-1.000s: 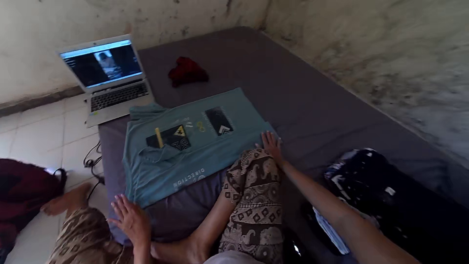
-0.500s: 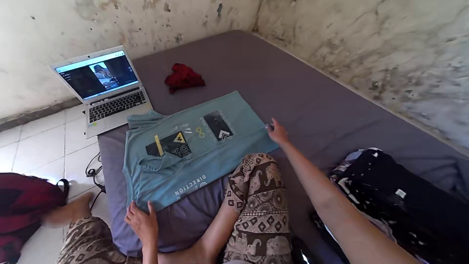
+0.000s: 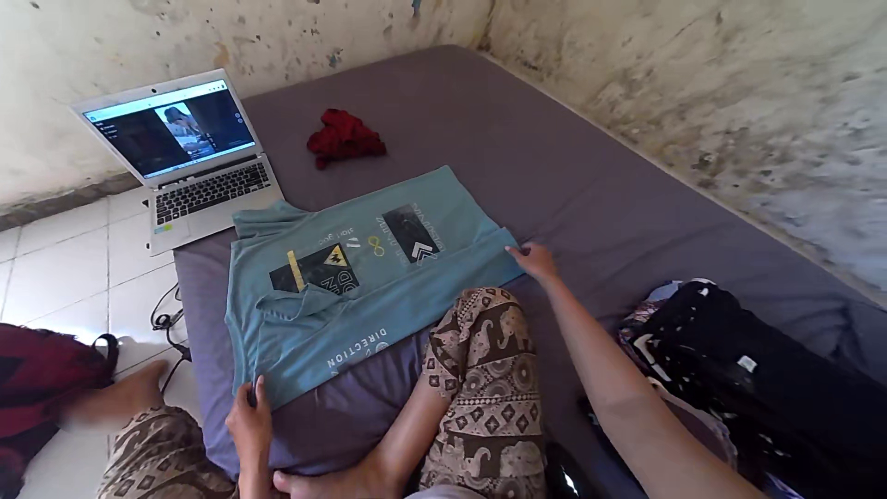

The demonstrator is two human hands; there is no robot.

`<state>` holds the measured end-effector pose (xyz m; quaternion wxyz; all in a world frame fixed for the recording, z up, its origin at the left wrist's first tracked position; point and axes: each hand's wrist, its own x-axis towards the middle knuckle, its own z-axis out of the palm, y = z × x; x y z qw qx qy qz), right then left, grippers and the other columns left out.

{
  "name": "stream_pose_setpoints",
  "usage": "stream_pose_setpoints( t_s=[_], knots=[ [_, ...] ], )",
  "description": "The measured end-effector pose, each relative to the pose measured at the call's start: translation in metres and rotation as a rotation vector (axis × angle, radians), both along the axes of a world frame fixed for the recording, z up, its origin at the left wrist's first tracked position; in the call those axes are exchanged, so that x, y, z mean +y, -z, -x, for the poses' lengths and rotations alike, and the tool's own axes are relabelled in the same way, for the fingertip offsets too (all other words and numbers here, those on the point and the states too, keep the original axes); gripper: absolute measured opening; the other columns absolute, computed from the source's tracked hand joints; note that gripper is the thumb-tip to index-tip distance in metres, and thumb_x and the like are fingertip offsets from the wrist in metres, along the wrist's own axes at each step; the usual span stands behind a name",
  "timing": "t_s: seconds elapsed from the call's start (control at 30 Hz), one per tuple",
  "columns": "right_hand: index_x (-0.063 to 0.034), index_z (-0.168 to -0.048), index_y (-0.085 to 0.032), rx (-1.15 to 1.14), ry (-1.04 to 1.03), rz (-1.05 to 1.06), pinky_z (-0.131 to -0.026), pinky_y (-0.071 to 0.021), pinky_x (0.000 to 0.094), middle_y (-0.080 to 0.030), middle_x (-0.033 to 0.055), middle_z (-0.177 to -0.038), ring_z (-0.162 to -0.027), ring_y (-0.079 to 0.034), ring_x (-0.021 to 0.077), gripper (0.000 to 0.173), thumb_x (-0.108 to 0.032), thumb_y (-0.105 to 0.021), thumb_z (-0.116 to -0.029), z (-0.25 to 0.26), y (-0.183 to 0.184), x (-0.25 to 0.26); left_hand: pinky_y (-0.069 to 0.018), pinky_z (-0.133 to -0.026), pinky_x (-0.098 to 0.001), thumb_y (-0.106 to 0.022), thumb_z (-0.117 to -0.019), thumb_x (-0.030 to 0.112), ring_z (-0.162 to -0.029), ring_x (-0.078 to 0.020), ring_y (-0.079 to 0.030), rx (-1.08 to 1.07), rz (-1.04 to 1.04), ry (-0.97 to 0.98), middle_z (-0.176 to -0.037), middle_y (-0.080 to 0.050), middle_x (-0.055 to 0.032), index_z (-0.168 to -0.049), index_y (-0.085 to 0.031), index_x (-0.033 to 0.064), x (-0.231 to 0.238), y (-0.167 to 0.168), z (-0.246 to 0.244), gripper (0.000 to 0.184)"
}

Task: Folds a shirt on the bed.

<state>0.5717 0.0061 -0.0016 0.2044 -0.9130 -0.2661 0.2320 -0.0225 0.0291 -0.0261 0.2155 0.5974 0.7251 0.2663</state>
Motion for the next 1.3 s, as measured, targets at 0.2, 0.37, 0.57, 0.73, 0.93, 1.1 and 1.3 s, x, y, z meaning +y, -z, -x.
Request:
stream_pose_setpoints(
  t_s=[0.2,0.37,0.57,0.73,0.93,1.1,1.3],
  knots=[
    [0.0131,-0.128,-0.059,0.089,-0.007,0.038,-0.109,-0.0385,0.0576,-0.056,0.0362,-0.134,-0.129,-0.053,0.0457,0.052,-0.031,-0.066,-0.1017,-0.004,-0.011,-0.027,-0.0492,-0.08,-0.0626,-0.059,-0.1026,0.011,-0.083,-0.0498,-0.065,-0.123,-0.011,0.058,-0.09,-0.065,-0.0379,-0.115,-0.06,-0.0202,0.005,0.01,0.008,0.033],
    [0.0066,-0.133,-0.059,-0.048,-0.055,0.192,-0.108,-0.0391,0.0619,-0.057,0.0313,-0.138,-0.133,-0.052,0.0458,0.048,-0.032,-0.061,-0.1042,0.006,-0.017,-0.021,-0.0455,-0.09,-0.0723,-0.061,-0.1025,0.013,-0.101,-0.0605,-0.064,-0.009,0.054,0.042,-0.103,-0.066,-0.0403,-0.124,-0.059,-0.0161,0.004,0.01,0.009,0.036],
    [0.0039,-0.144,-0.052,-0.314,-0.437,0.03,-0.108,-0.0371,0.0677,-0.047,0.0281,-0.151,-0.137,-0.046,0.0507,0.052,0.003,-0.064,-0.0933,0.012,-0.024,0.017,-0.0464,-0.096,-0.0651,-0.074,-0.0949,0.024,-0.106,-0.0514,-0.065,-0.13,0.231,0.11,-0.104,-0.067,-0.0362,-0.115,-0.065,-0.0146,0.014,-0.005,0.016,0.045],
    [0.0004,-0.149,-0.049,-0.226,-0.659,0.354,-0.108,-0.0386,0.0665,-0.054,0.0307,-0.144,-0.133,-0.051,0.0513,0.058,0.005,-0.064,-0.0933,0.01,-0.031,0.056,-0.0491,-0.103,-0.0479,-0.079,-0.0888,0.011,-0.111,-0.0337,-0.067,-0.33,0.427,0.274,-0.114,-0.069,-0.0273,-0.119,-0.064,-0.0126,0.028,-0.012,0.025,0.042],
    [0.0068,-0.132,-0.061,-0.186,-0.566,0.304,-0.104,-0.0407,0.0675,-0.053,0.0374,-0.138,-0.128,-0.052,0.0546,0.041,0.007,-0.066,-0.0917,0.009,-0.054,0.066,-0.0449,-0.109,-0.0505,-0.081,-0.0866,0.011,-0.12,-0.0393,-0.062,-0.251,0.473,0.35,-0.122,-0.065,-0.0317,-0.127,-0.058,-0.0147,0.03,-0.007,0.034,0.054],
    [0.0066,-0.153,-0.036,-0.304,-0.389,-0.002,-0.103,-0.046,0.063,-0.029,0.0377,-0.157,-0.131,-0.049,0.0571,0.062,0.005,-0.056,-0.0953,0.039,-0.028,0.037,-0.0469,-0.103,-0.0547,-0.068,-0.0995,0.023,-0.112,-0.042,-0.065,-0.221,0.366,0.207,-0.115,-0.066,-0.0327,-0.126,-0.059,-0.0135,0.024,-0.01,0.021,0.046],
    [0.0023,-0.159,-0.031,-0.517,-0.604,-0.141,-0.117,-0.0085,0.0756,-0.027,0.0244,-0.166,-0.153,-0.022,0.0502,0.061,-0.033,-0.034,-0.109,0.021,0.065,-0.015,-0.0498,-0.085,-0.0663,-0.054,-0.1069,0.023,-0.096,-0.0524,-0.068,0.112,0.131,-0.168,-0.101,-0.07,-0.0327,-0.127,-0.061,-0.0091,0.002,-0.005,-0.01,0.039]
  ],
)
